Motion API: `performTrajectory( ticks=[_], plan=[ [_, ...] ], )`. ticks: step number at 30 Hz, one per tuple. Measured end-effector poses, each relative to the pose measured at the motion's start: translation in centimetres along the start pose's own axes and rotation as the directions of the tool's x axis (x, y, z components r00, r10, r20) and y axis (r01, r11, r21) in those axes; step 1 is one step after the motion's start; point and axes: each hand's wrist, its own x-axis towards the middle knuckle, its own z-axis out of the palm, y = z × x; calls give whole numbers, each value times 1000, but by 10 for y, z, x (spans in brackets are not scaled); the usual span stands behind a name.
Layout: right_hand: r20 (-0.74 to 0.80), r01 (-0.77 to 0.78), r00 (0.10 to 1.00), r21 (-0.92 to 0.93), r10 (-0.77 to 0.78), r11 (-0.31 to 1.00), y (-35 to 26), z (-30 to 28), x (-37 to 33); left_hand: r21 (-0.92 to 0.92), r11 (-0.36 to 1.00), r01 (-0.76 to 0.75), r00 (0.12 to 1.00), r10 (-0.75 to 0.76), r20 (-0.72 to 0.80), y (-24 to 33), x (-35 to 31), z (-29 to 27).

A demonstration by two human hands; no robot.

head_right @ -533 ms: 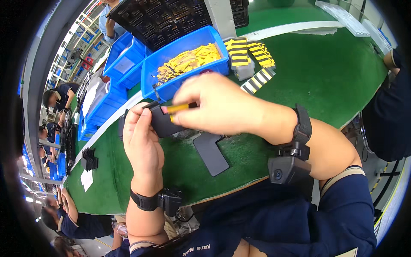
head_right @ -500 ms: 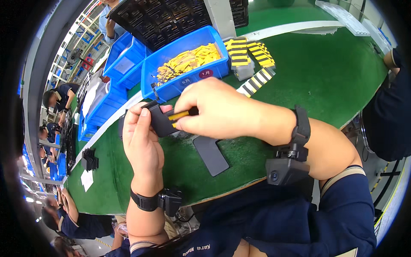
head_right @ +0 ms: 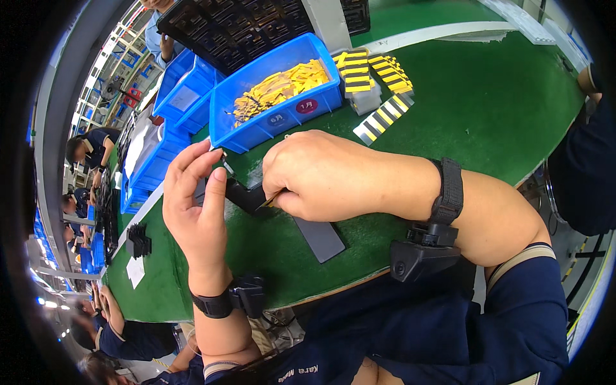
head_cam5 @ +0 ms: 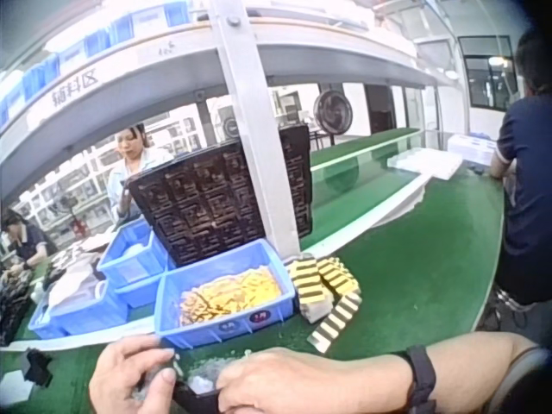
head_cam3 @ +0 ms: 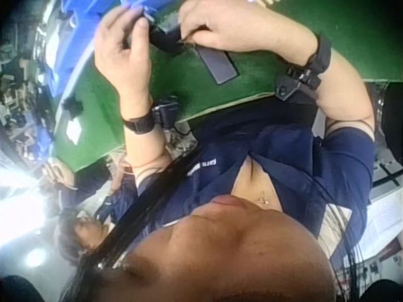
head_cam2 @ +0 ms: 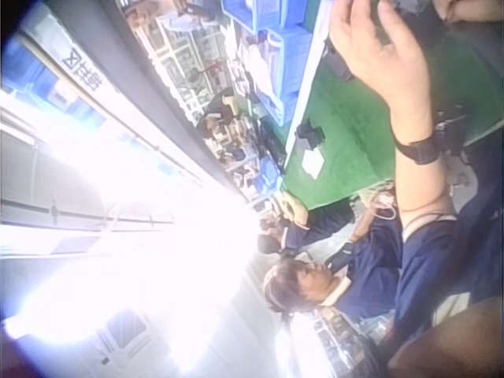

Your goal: The person is applying small yellow-and-black striped adhesive labels onto black L-shaped electronic plastic housings at a factory workbench.

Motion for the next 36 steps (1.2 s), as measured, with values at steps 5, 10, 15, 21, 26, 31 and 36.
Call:
performTrajectory(
  ticks=[5,10,15,21,26,31,36],
  plan=[
    [-1,-3,1000,-29,3,1000,-1,1,-1,-141,985,95,995,-90,39,-4,0,1],
    [-14,-4,1000,-54,3,999,-2,3,-1,-234,962,143,989,-132,63,-2,-2,1],
    [-2,-32,999,-64,32,997,-2,4,-1,-290,942,169,985,-155,69,-3,-3,4],
    [13,-42,999,-69,43,997,-3,4,-1,-286,933,218,973,-186,136,-2,-4,3],
    [-125,-83,989,20,85,996,-4,5,0,-586,676,447,894,-361,265,5,-3,10],
    [-371,-84,924,20,86,996,6,6,1,-489,705,514,849,-500,171,-41,11,-12],
    [-270,-245,930,44,248,969,3,1,4,33,776,630,776,-631,2,-111,15,-64]
  ],
)
